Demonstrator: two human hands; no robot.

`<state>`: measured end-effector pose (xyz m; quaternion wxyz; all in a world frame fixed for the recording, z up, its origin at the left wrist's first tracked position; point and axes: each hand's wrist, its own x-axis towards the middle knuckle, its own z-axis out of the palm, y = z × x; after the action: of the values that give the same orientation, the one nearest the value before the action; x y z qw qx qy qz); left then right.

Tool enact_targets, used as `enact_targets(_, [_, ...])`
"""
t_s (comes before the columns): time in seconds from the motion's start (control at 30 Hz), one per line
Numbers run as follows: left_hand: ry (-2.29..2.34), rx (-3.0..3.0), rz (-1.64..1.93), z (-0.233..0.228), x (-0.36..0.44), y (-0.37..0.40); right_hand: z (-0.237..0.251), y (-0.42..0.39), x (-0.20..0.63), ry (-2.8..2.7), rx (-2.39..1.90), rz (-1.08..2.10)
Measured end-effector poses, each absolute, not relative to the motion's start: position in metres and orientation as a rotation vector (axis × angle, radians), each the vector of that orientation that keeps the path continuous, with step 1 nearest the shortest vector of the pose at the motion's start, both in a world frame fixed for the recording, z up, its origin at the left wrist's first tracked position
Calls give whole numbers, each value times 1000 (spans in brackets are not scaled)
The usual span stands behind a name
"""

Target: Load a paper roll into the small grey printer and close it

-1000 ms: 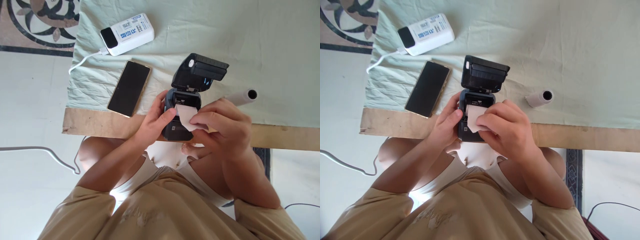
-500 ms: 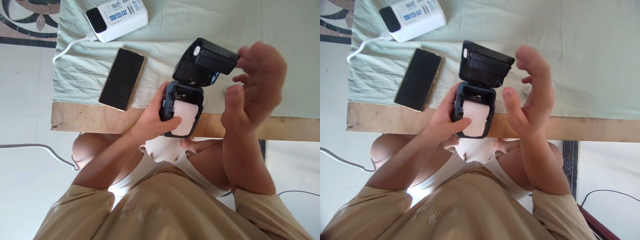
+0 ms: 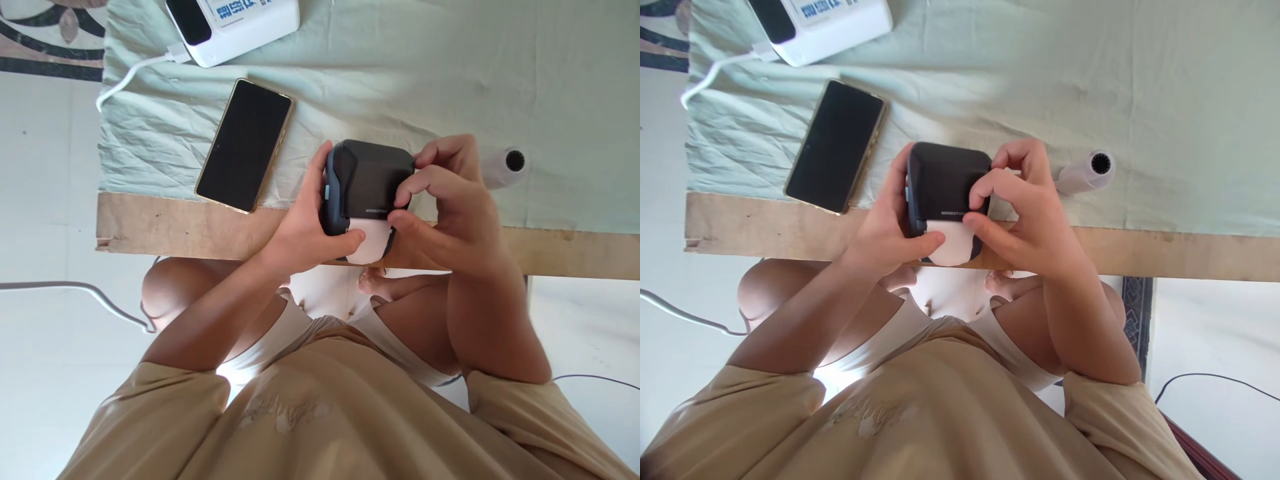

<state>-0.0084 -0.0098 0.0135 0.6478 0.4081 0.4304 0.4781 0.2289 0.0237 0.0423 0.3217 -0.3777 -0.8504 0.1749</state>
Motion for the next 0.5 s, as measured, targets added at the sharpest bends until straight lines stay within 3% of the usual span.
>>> enact_targets(0.27, [852, 911, 1168, -1, -9, -11, 22, 26, 219, -1855, -969, 1242])
enact_targets(0.5, [846, 862, 1119, -2, -8, -7, 17, 27, 218, -1695, -1021, 1394])
